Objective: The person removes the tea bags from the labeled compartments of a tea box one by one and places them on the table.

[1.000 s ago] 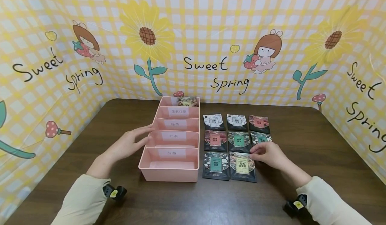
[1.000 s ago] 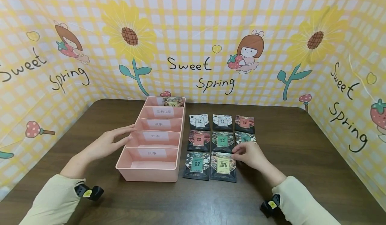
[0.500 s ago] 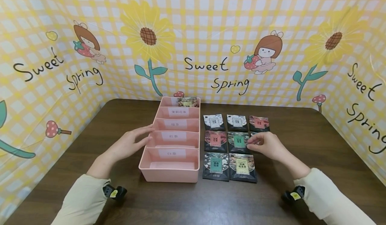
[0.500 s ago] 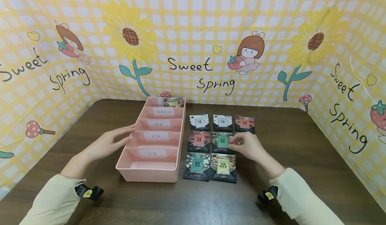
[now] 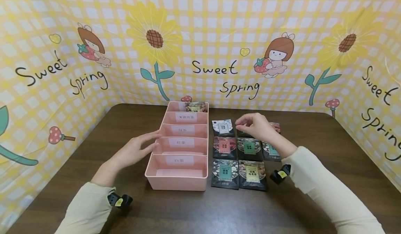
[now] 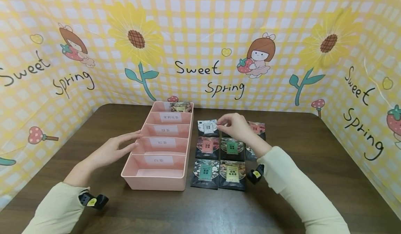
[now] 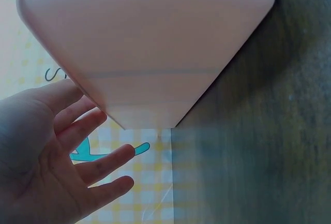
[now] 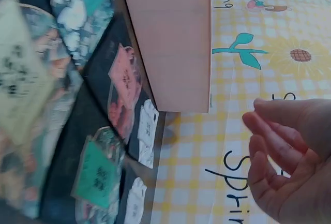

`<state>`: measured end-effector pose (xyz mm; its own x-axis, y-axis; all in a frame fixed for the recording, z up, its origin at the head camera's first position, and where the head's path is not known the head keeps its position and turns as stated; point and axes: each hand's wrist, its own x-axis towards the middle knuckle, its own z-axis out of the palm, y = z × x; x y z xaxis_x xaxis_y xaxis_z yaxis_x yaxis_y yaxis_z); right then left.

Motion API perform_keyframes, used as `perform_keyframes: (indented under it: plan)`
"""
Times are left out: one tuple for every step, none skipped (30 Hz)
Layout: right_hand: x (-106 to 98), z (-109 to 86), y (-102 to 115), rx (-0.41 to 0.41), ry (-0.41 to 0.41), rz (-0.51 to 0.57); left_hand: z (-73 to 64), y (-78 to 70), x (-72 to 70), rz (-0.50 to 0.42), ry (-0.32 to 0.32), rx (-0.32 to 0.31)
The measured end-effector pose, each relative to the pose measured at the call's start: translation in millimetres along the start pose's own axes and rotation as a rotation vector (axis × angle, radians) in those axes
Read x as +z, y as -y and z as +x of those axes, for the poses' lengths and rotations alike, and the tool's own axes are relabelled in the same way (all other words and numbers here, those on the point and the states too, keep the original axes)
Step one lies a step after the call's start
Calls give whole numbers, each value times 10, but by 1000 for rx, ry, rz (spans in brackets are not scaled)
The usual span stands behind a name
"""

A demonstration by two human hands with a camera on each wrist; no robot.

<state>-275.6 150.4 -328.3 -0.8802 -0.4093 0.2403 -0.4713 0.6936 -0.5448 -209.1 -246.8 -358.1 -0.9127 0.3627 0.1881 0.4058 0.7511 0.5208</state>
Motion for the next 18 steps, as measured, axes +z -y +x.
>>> perform_keyframes:
  plan:
    - [11, 53, 21, -7, -3, -5, -1, -1, -1, -2, 1, -1]
    - [25, 104, 35, -16, -3, -2, -3, -3, -2, -3, 2, -2]
    - [42, 155, 46, -22, -5, -2, -3, -3, -3, -3, 2, -3]
    - [57, 204, 58, -31, -6, -1, -3, -3, -4, -3, 2, -2]
    - [74, 254, 64, -43, -9, 0, -3, -2, -5, -3, 2, -3]
    - [91, 302, 72, -48, -12, 5, -3, -1, -5, -2, 2, -3]
    - [109, 351, 75, -51, -12, 12, -3, 0, -5, -1, 2, -2]
    - [130, 403, 72, -56, -14, 22, -2, 2, -5, 1, 1, -1]
    - [147, 451, 72, -60, -15, 28, -2, 3, -5, 3, -1, 0]
    - [166, 501, 71, -56, -15, 42, -3, 5, -4, 4, -1, 1]
    - [186, 551, 66, -51, -16, 53, -2, 6, -4, 3, -2, 2]
    - [206, 599, 65, -40, -13, 65, -3, 8, -4, 1, -2, 3]
    - [229, 648, 58, -32, -11, 76, -3, 8, -4, -1, -1, 4]
    - [251, 696, 55, -22, -9, 87, -4, 8, -4, -3, -1, 3]
    - [272, 740, 57, -5, -8, 94, -6, 8, -5, -4, 0, 2]
    - [295, 785, 57, 8, -9, 102, -7, 9, -6, -7, 2, 2]
    - [315, 827, 58, 16, -11, 107, -7, 8, -8, -8, 2, 3]
    - [335, 866, 61, 24, -14, 109, -8, 7, -10, -8, 4, 2]
